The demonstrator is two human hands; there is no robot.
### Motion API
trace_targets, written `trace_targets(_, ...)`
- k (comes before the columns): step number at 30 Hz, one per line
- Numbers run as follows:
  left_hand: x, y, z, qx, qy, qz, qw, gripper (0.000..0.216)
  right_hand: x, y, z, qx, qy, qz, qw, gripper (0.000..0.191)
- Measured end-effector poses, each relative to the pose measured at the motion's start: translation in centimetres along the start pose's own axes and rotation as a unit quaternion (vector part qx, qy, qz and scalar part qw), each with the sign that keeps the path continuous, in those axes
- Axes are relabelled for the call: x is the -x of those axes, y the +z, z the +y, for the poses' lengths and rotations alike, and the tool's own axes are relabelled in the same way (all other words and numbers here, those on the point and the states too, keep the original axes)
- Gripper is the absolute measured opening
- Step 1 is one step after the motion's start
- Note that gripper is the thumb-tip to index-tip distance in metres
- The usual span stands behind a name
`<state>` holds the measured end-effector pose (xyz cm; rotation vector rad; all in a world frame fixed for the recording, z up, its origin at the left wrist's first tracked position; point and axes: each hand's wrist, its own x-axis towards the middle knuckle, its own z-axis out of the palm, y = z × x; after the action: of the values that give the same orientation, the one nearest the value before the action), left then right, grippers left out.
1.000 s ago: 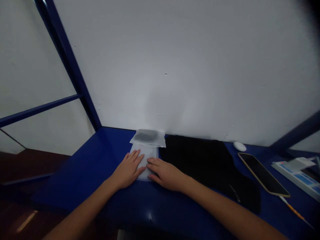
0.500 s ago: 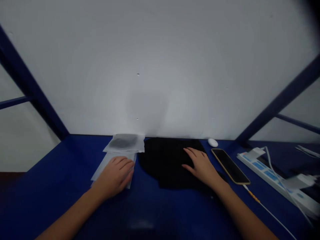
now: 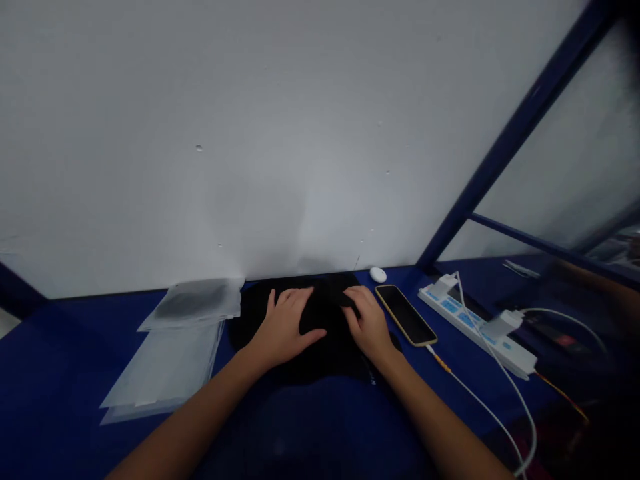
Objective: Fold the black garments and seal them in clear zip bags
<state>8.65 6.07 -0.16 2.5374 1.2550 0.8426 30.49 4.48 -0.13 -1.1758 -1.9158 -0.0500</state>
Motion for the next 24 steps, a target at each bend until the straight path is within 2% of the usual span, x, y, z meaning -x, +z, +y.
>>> trace_targets(2, 0.0, -1.3, 0.5, 0.029, 0.012, 0.036, 0.999, 0.077, 0.2, 0.3, -1.2, 0.016, -0.046, -0.022, 0.999, 0.023)
trace_targets(4, -0.1, -2.5, 0.8, 0.019, 0.04, 0.048, 0.998, 0.058, 0.4, 0.8, -2.5, 0.033, -0.098, -0.045, 0.994, 0.024)
trace_targets(6, 0.1, -3.7, 0.7, 0.021, 0.065, 0.05, 0.996, 0.047, 0.6, 1.5, -3.5, 0.052, -0.121, -0.026, 0.991, 0.028)
trace_targets(9, 0.8, -5.3, 0.4, 0.115, 0.059, 0.092, 0.987, 0.046, 0.7, 2.3, -3.3, 0.09, -0.06, 0.034, 0.994, 0.051)
trace_targets(11, 1.5, -6.5, 0.0, 0.182, 0.052, 0.114, 0.975, 0.043, 0.5, 2.3, -2.3, 0.083, 0.012, 0.02, 0.996, 0.062)
trace_targets(12, 1.9, -7.1, -0.2, 0.201, 0.05, 0.117, 0.971, 0.041, 0.3, 2.2, -1.7, 0.068, 0.042, 0.0, 0.997, 0.061)
trace_targets(14, 2.5, -8.3, -0.6, 0.214, 0.046, 0.12, 0.968, 0.038, -0.4, 1.3, -0.9, 0.034, 0.067, -0.013, 0.997, 0.052)
trace_targets(15, 2.8, -8.9, -0.9, 0.217, 0.041, 0.128, 0.967, 0.038, -0.8, 0.6, -0.7, 0.028, 0.059, 0.002, 0.998, 0.046)
trace_targets(18, 3.4, -10.4, -2.0, 0.231, 0.018, 0.187, 0.955, 0.033, -1.8, -2.1, -1.4, 0.058, -0.006, 0.098, 0.993, 0.037)
trace_targets(20, 3.7, -11.1, -2.9, 0.236, 0.003, 0.221, 0.946, 0.028, -2.0, -3.6, -2.2, 0.09, -0.056, 0.114, 0.988, 0.037)
trace_targets(22, 4.1, -11.3, -4.2, 0.208, -0.008, 0.224, 0.952, 0.023, -1.6, -4.2, -2.8, 0.118, -0.103, 0.052, 0.986, 0.037)
trace_targets(24, 4.8, -11.0, -5.8, 0.131, -0.013, 0.191, 0.973, 0.026, -0.5, -3.7, -2.9, 0.141, -0.13, -0.061, 0.979, 0.04)
